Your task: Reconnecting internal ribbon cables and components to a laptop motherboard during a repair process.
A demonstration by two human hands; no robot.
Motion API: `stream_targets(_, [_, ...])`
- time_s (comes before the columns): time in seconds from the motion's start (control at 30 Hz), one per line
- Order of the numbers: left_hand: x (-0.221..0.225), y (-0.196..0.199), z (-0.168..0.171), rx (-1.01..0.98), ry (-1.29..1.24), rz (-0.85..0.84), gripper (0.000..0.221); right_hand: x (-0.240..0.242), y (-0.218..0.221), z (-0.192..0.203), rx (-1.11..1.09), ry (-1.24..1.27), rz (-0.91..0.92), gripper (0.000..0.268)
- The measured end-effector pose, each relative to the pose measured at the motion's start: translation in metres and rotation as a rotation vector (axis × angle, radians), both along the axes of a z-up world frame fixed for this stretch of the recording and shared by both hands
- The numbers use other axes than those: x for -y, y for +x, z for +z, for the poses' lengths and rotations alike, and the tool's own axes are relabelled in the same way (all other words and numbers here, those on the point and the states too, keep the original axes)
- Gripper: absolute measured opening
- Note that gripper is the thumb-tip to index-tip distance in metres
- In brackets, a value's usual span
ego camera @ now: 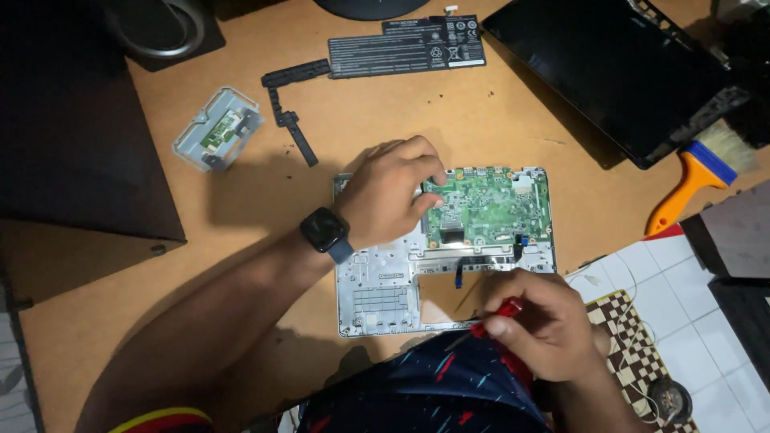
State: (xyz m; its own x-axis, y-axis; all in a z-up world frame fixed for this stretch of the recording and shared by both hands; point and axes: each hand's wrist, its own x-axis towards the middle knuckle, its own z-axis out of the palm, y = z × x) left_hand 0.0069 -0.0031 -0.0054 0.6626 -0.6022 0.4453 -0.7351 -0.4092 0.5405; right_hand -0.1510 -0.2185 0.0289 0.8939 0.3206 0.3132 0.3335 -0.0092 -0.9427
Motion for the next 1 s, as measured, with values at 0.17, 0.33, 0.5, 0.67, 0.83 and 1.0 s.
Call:
stream_targets(0.17, [-0.006,0.007,0.013,-0.031,0.021,-0.047,0.011,0.037,-0.01,-0.02,0.012,-0.125,-0.219,0.02])
stream_targets(0.33, [-0.015,0.036,0.016,0.066,0.053,-0.015,0.006,0.051,-0.005,-0.015,-0.009,0.103,-0.334,0.028])
stream_targets(0.5, [-0.013,0.071,0.018,-0.141,0.276,0.138,0.028,0.072,-0.004,-0.027,-0.054,0.352,-0.507,0.028])
stream_targets(0.67, [0.009,0.101,0.016,-0.166,0.364,0.177,0.023,0.08,-0.002,-0.036,-0.077,0.347,-0.554,0.025])
stream_targets(0.83, [0.02,0.12,-0.005,-0.09,0.376,0.167,0.017,0.087,-0.004,-0.033,-0.065,0.297,-0.592,0.026])
stream_targets(1.0, [0.019,0.135,-0.032,0.042,0.315,0.106,0.011,0.091,0.0,-0.031,-0.039,0.253,-0.55,0.021])
